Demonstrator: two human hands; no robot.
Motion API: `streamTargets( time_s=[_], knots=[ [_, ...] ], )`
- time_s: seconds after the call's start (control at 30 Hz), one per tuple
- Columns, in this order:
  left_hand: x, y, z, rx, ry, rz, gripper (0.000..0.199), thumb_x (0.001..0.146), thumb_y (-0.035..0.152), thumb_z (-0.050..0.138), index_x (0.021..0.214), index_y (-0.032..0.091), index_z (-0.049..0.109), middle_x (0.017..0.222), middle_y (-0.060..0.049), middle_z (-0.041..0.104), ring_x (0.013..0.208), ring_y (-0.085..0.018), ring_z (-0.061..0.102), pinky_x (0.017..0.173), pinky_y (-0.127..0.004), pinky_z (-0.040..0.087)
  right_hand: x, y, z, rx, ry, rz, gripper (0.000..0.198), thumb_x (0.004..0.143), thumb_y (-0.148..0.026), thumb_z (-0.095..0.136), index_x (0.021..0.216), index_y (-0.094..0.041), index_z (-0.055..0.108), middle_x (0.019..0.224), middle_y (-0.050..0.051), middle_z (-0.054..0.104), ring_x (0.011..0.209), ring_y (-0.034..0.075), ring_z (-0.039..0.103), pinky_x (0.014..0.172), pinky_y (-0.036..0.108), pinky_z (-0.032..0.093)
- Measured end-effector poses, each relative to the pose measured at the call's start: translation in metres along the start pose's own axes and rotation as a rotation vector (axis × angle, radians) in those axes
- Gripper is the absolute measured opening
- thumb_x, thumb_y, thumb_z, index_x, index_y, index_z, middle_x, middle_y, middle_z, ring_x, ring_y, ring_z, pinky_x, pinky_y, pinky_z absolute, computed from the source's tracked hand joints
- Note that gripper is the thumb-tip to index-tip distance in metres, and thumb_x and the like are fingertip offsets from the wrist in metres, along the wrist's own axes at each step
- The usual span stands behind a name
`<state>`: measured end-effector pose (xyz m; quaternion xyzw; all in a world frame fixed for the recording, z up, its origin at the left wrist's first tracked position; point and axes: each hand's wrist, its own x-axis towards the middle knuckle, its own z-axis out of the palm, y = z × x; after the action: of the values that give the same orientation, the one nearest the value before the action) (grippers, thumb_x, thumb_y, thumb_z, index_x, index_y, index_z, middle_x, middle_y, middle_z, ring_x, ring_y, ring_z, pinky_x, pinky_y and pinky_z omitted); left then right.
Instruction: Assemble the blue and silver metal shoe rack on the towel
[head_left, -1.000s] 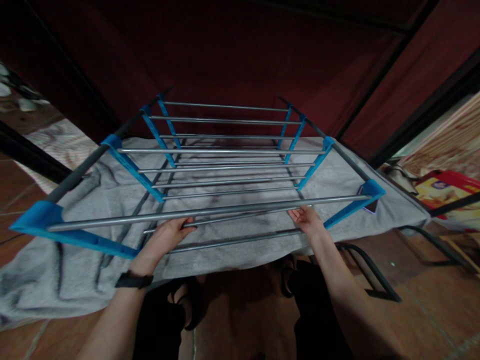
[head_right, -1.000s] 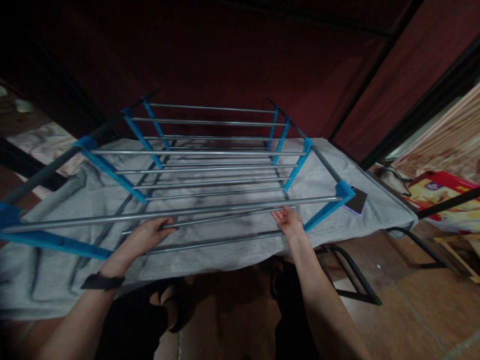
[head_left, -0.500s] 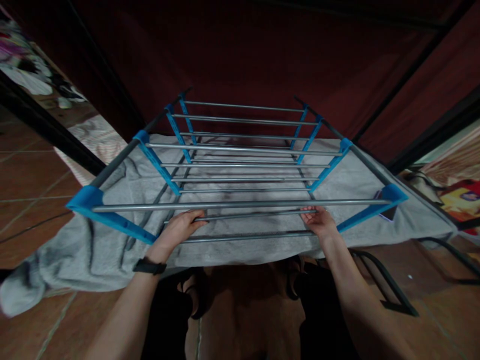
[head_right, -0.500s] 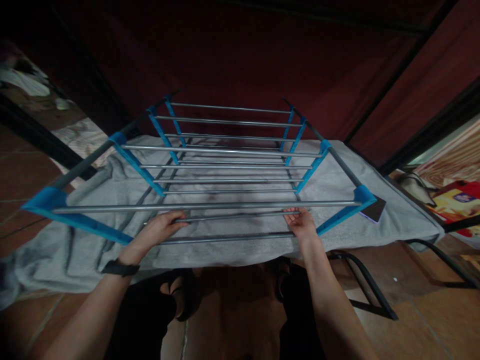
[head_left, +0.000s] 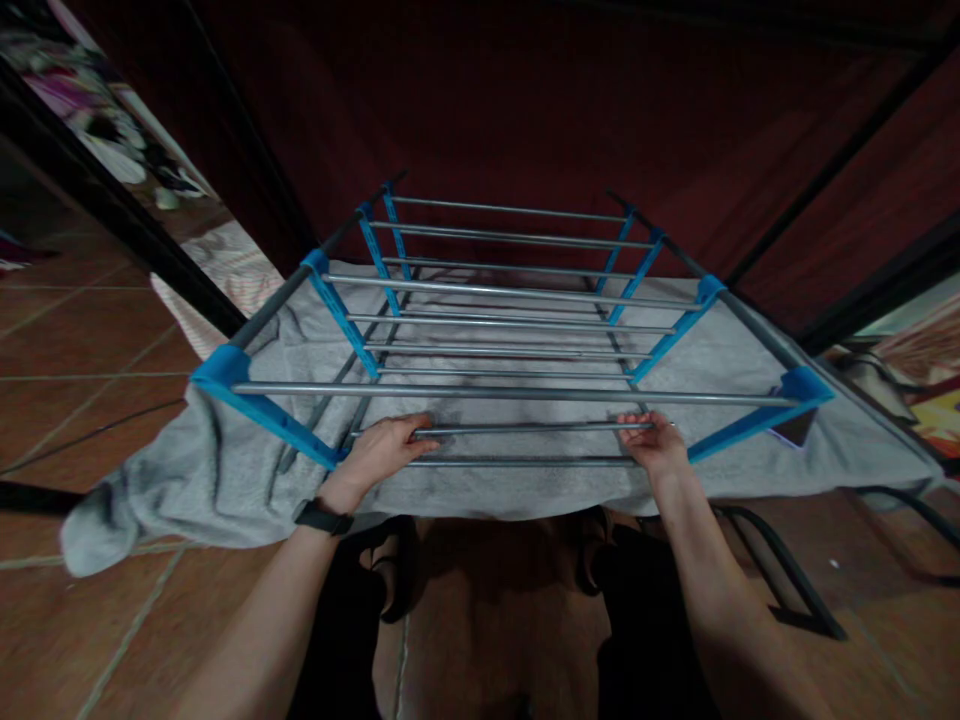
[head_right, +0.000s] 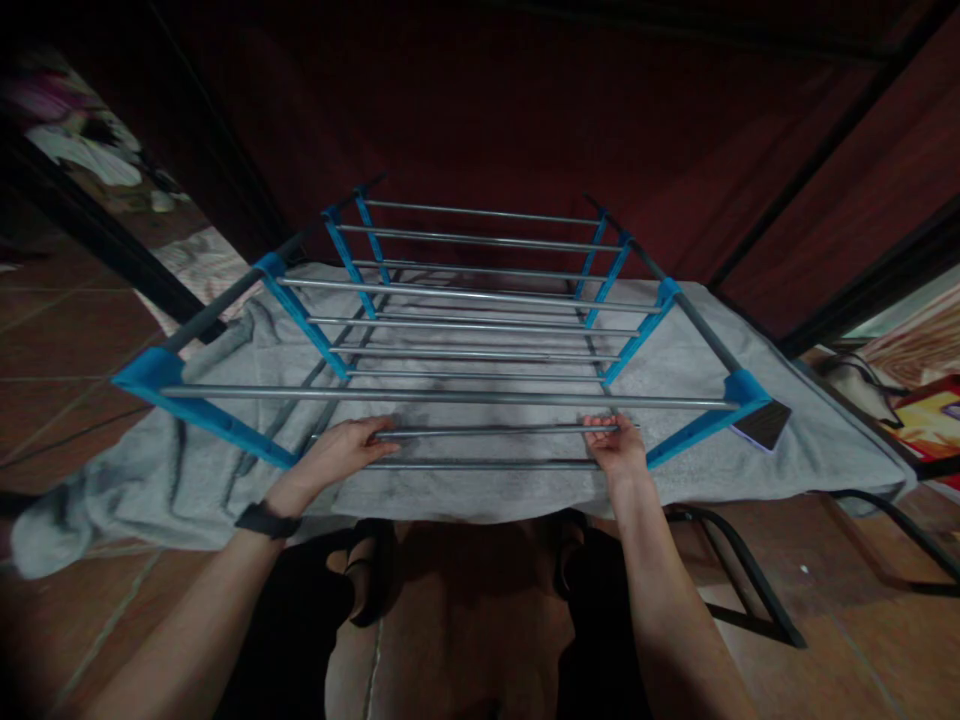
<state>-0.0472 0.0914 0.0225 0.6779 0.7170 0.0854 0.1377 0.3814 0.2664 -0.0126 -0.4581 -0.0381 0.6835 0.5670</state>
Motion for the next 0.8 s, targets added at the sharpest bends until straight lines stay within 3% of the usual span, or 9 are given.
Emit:
streamTargets(
  time_s=[0.17, 0.6, 0.8],
  knots=[
    [-0.011, 0.006, 0.002, 0.071, 0.027, -0.005, 0.041, 0.092, 0.057, 0.046, 0.113, 0.027, 0.065, 0.090, -0.006, 0.075, 0.091, -0.027, 0.071, 0.075, -0.032, 0.048, -0.012, -0.002, 0.002, 0.082, 0.069, 0.048, 0.027, 0.096, -0.018, 0.038, 0.070, -0.022, 0.042, 0.055, -0.006, 0.045, 0.050, 0.009, 0.053, 0.064, 0.028, 0.061],
    [-0.018, -0.019, 0.006, 0.032, 0.122, 0.132, 0.055, 0.092, 0.066, 0.033, 0.106, 0.025, 0.066, 0.112, -0.008, 0.073, 0.102, -0.030, 0.069, 0.089, -0.037, 0.051, -0.047, 0.009, 0.006, 0.101, -0.102, -0.073, 0.028, 0.098, -0.015, 0.041, 0.071, -0.022, 0.046, 0.060, -0.004, 0.053, 0.057, 0.010, 0.059, 0.072, 0.026, 0.062],
    [-0.022, -0.030, 0.007, 0.016, 0.171, 0.194, 0.063, 0.088, 0.074, 0.032, 0.100, 0.025, 0.069, 0.103, -0.009, 0.074, 0.094, -0.028, 0.071, 0.086, -0.038, 0.053, -0.057, 0.015, -0.004, 0.087, -0.153, -0.087, 0.026, 0.098, -0.015, 0.044, 0.073, -0.021, 0.050, 0.062, -0.002, 0.059, 0.062, 0.012, 0.064, 0.075, 0.029, 0.063]
  ],
)
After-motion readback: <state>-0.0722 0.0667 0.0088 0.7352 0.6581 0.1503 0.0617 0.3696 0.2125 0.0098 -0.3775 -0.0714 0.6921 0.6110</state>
